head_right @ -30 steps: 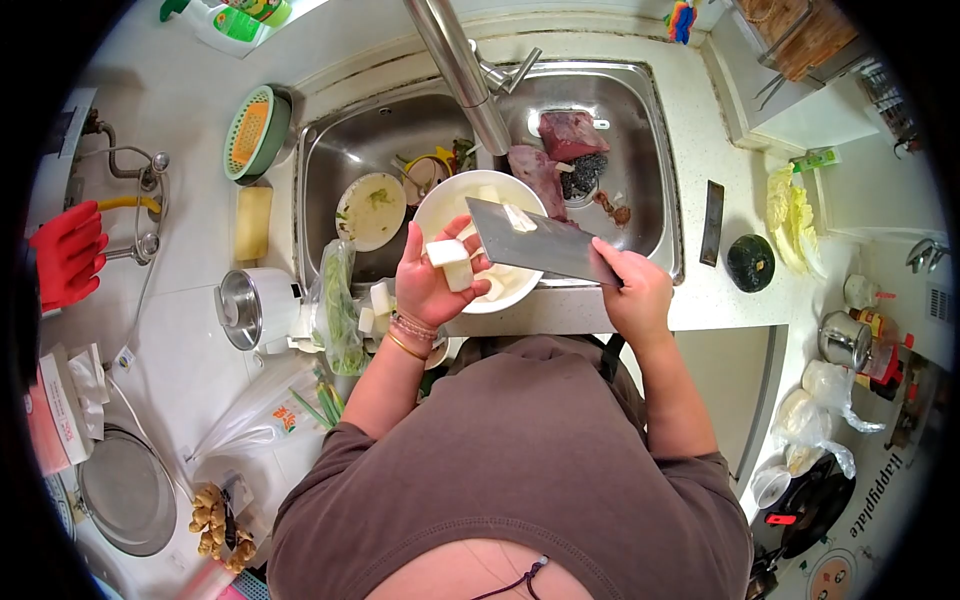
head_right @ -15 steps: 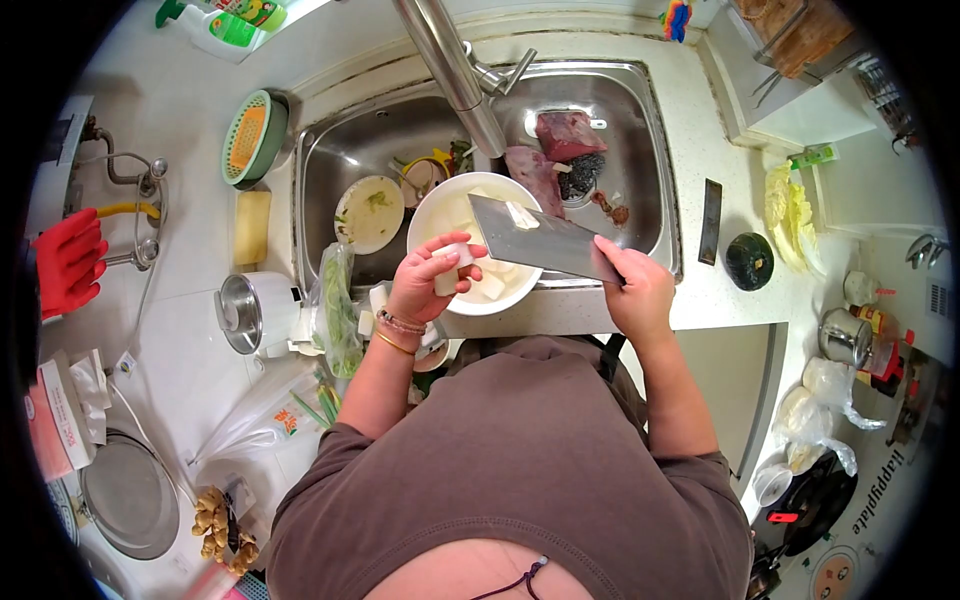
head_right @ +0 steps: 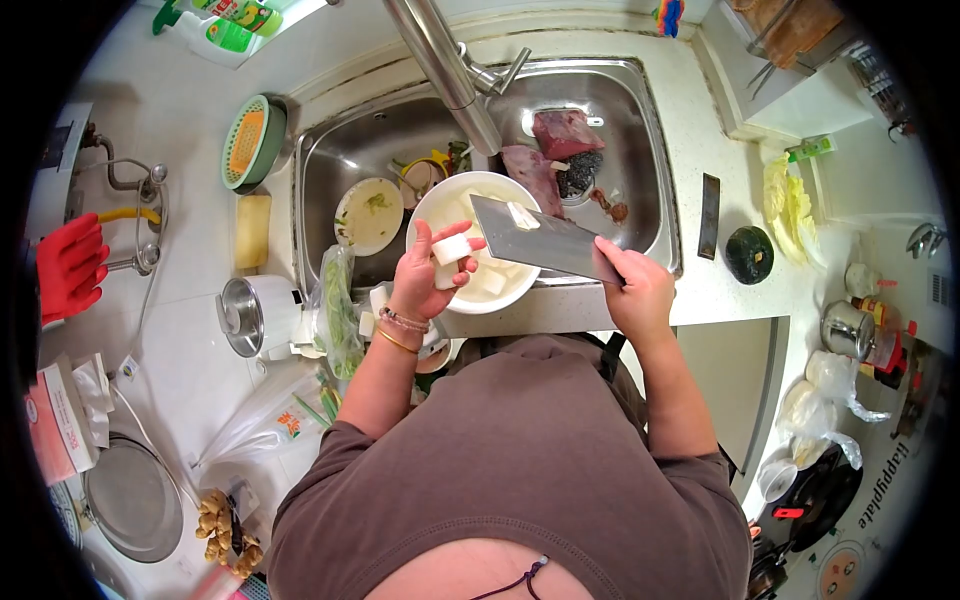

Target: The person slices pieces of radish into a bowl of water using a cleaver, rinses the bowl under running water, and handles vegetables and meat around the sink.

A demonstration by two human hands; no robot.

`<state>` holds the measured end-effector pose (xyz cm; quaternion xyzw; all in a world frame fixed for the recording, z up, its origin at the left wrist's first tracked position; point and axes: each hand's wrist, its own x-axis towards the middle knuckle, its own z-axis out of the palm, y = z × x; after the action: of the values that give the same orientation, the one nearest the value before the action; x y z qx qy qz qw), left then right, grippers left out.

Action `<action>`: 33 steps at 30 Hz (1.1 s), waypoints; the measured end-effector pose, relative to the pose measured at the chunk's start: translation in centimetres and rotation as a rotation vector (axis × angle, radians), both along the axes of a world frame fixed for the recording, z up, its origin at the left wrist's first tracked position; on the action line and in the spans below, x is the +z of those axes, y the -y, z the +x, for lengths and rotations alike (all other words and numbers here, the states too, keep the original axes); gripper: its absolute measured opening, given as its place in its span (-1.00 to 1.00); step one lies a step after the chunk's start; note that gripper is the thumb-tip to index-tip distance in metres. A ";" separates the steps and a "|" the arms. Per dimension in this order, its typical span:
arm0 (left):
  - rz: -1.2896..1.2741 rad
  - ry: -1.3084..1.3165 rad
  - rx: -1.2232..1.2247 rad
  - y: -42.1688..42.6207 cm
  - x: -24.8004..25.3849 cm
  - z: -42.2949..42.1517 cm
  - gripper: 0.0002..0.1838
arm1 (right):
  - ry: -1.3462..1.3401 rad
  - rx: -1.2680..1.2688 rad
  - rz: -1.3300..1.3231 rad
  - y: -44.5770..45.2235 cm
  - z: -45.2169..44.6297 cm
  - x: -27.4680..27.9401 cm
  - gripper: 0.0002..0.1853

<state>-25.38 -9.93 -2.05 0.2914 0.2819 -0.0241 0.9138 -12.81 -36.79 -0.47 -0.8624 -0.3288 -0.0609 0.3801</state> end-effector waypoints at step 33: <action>-0.067 0.108 -0.004 4.6 2.6 2.5 -0.70 | 0.231 0.283 0.023 -3.1 -0.7 2.9 -0.43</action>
<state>-22.85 -14.49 0.50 0.2621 0.2306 -0.0197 0.9369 -13.49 -33.70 2.41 -0.7904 -0.4878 -0.1093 0.3541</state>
